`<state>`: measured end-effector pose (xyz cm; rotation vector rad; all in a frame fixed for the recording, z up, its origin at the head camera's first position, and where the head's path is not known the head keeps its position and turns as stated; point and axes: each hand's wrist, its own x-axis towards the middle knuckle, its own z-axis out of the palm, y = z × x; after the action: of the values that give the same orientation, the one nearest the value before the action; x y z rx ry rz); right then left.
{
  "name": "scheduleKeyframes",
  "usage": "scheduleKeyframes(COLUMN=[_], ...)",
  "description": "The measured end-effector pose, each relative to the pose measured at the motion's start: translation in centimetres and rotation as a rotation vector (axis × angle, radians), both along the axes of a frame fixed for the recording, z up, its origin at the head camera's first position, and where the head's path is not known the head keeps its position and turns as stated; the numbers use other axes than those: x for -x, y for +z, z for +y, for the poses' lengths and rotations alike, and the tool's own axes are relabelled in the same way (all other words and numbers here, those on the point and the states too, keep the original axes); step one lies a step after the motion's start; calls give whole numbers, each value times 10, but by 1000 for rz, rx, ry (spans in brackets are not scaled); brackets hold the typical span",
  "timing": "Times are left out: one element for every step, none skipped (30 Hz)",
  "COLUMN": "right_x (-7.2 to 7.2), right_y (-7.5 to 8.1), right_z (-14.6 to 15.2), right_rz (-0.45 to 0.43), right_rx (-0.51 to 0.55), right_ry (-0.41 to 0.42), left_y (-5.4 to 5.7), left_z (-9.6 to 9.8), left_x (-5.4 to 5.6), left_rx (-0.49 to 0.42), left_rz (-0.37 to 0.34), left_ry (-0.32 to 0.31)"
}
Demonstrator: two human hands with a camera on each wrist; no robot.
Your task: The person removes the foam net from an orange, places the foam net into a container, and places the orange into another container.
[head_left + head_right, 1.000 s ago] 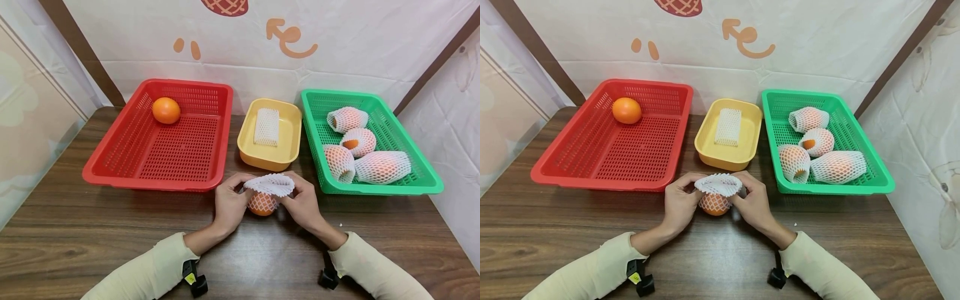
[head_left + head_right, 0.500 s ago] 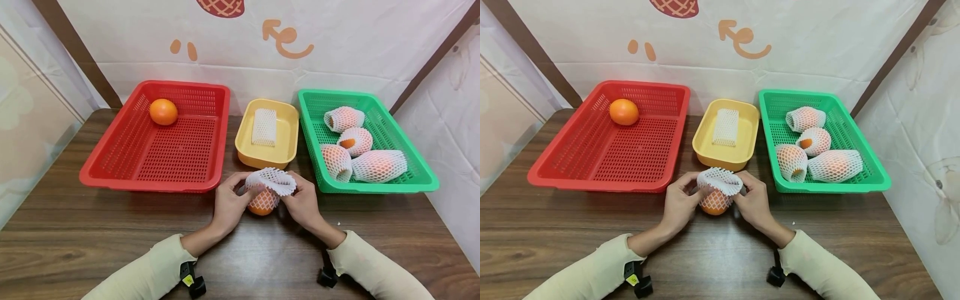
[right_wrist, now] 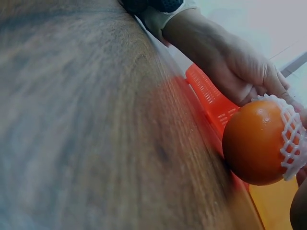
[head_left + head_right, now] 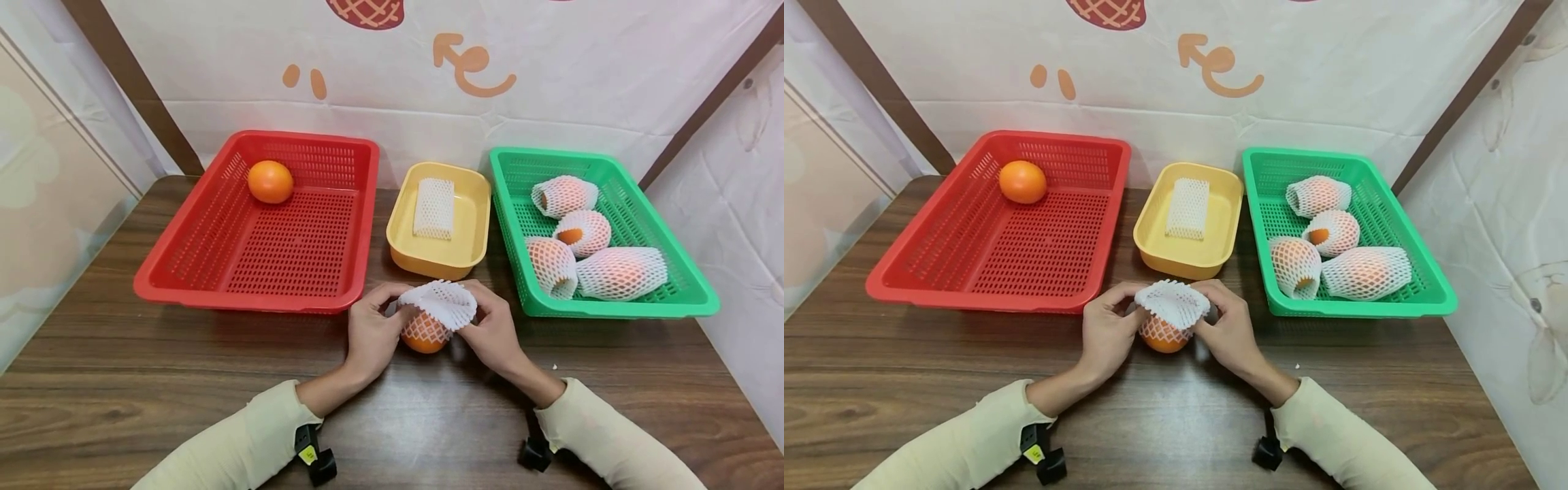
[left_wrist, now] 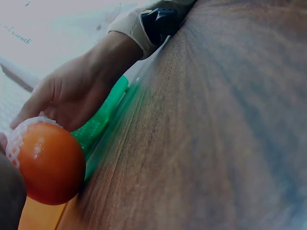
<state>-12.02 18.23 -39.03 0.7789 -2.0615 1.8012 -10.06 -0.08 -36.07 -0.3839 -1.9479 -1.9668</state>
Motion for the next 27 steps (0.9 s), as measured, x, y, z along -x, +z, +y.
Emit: scheduleKeyframes(right_x=[-2,-3,-5,-5,-4,-4,-3,-1,0,2,1,1,1,1,1,0,0,0,0,0,-1,-1,-1,0,0,1,1], right_y=[4,7,11,12,11,11,8,4,0,-3,-4,-3,-3,-4,-3,-3,-3,-3,-3,-2,-2,-2,-2,-2,-3,-3,-4], right_z=[-2,-3,-4,-5,-4,-4,-3,-2,-1,0,1,0,0,0,0,0,0,0,0,0,1,1,1,2,2,2,3], right_rz=[13,22,32,48,53,57,50,51,52,52,42,43,39,38,36,38,41,42,33,27,16,5,-7,-19,-29,-35,-40], right_rx=[-3,-6,-11,-9,-13,-19,-29,-36,-40,-42,-50,-57,-58,-59,-60,-60,-62,-63,-54,-51,-46,-36,-26,-14,-2,6,13], right_ry=[-9,-20,-35,-44,-54,-64,-78,-90,-102,-112,-127,-140,-149,-157,-164,-167,-170,-168,-156,-145,-128,-105,-80,-52,-24,0,21], left_y=[0,-1,-4,-4,-3,-1,0,1,2,7,7,7,7,7,6,6,6,6,6,5,5,5,5,4,4,4,4], left_z=[0,0,0,0,0,0,0,0,0,0,0,-1,-1,-1,-1,-1,-1,-1,0,0,0,0,0,-1,-1,-1,-1], left_x=[0,1,3,3,3,2,2,2,1,-1,-1,-1,-1,-1,-1,-1,0,0,0,0,0,0,1,1,1,1,0], left_rx=[0,-4,-5,1,8,14,23,25,38,48,51,58,63,67,69,69,69,70,69,69,68,68,65,63,60,57,53], left_rz=[-2,-4,2,-3,-11,-19,-28,-43,-57,-79,-88,-91,-88,-76,-57,-37,-13,8,29,44,53,59,62,63,62,60,55], left_ry=[-3,-11,-19,-23,-27,-30,-33,-39,-39,-43,-50,-56,-62,-66,-69,-71,-71,-68,-65,-61,-56,-51,-46,-40,-33,-26,-21])
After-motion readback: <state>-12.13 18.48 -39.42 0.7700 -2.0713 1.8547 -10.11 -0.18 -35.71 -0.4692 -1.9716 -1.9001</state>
